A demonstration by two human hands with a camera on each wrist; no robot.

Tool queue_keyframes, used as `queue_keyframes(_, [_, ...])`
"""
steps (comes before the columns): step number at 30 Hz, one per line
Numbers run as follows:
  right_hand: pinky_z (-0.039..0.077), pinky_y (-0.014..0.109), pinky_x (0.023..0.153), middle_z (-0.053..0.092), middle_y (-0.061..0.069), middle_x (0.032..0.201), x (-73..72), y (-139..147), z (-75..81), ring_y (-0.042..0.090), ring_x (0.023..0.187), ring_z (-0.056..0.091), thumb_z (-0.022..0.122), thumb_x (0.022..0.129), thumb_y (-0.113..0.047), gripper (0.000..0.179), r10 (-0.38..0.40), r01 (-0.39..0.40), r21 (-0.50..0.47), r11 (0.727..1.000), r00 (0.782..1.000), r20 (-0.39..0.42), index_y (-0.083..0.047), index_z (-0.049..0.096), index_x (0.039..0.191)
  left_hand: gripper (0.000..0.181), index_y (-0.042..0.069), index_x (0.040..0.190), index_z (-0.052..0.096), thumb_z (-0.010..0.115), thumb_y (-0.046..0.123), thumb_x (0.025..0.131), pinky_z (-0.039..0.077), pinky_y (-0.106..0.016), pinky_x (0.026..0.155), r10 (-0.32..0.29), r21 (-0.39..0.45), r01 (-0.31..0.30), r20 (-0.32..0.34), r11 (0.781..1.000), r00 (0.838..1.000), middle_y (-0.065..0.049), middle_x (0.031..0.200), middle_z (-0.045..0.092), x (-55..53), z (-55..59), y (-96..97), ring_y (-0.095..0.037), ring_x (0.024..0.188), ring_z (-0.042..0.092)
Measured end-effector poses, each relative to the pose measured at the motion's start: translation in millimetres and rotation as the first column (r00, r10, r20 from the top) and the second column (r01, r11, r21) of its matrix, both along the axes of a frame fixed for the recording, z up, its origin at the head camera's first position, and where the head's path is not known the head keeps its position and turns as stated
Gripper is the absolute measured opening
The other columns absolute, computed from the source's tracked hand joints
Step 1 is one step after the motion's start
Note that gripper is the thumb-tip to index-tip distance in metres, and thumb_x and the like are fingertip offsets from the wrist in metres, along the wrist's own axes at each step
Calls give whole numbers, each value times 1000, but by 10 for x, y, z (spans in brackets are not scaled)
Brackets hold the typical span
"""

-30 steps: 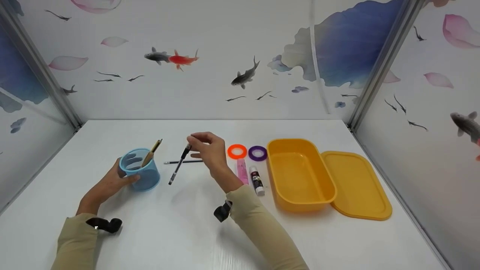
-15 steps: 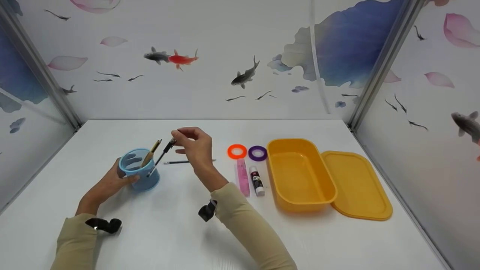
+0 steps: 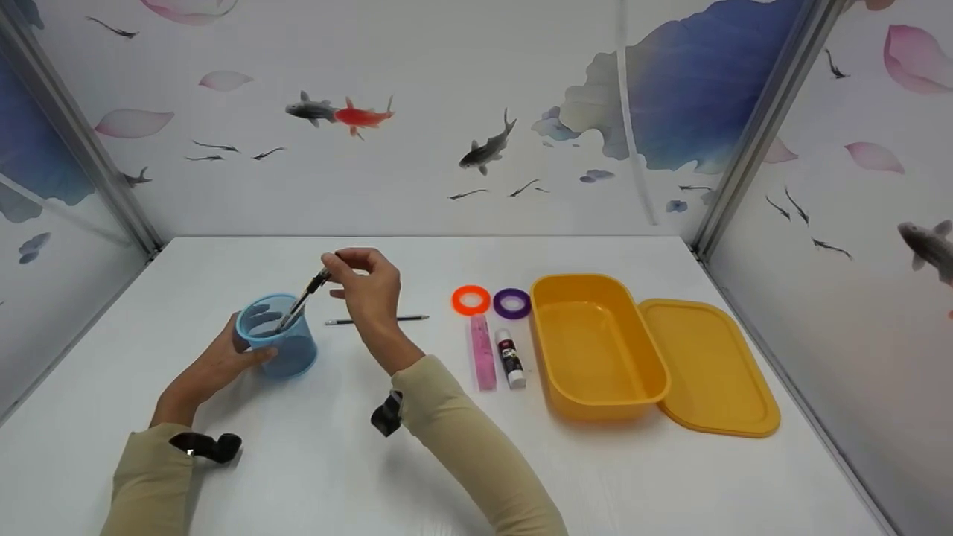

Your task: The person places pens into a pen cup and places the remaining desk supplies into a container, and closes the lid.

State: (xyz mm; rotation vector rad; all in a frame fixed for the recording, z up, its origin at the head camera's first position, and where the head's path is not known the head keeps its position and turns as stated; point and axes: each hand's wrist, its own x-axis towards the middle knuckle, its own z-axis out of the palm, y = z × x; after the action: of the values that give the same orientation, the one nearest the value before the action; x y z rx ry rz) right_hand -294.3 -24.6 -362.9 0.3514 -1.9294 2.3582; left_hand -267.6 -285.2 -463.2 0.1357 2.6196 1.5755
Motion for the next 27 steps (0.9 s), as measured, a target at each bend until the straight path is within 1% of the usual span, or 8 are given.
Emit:
queue_keyframes(6, [64,33,77,69,7,103,-35,-72,-148,22,94,77,75,90,-18,27,4,-5,25,1000,999,34,-3,68,111,94,9,157,8,72,30,92,19,-62,124,7,-12,-7,4,1000,1000,-19,164,23,14,15,14,-46,154,14])
queue_keyframes(9, [64,32,76,69,8,104,-40,-93,-192,22,94,77,75,90,-19,27,13,-15,48,999,999,30,-3,68,111,94,9,157,8,72,31,92,18,-62,124,10,-13,-10,0,1000,1000,-19,163,24,12,24,15,-46,154,15])
queue_keyframes(17, [63,30,75,71,10,106,-10,-139,-234,16,97,72,74,91,-19,25,48,-46,120,992,999,-16,-5,70,112,97,10,158,7,73,34,91,16,-63,124,10,-3,-10,11,1000,1000,-18,165,22,16,36,16,-44,155,13])
queue_keyframes(22, [63,30,76,70,11,107,12,-181,-265,19,99,72,73,92,-17,26,72,-68,126,990,997,-25,-3,71,114,96,11,157,7,73,32,91,17,-63,124,12,3,-12,20,1000,1000,-17,164,22,9,30,10,-45,155,12])
queue_keyframes(27, [63,30,77,69,12,109,36,-229,-326,15,97,71,72,92,-15,26,92,-88,134,987,995,-27,-3,71,114,96,9,158,7,72,32,92,17,-63,124,10,-4,-10,14,1000,1000,-19,164,21,11,24,-1,-45,155,12])
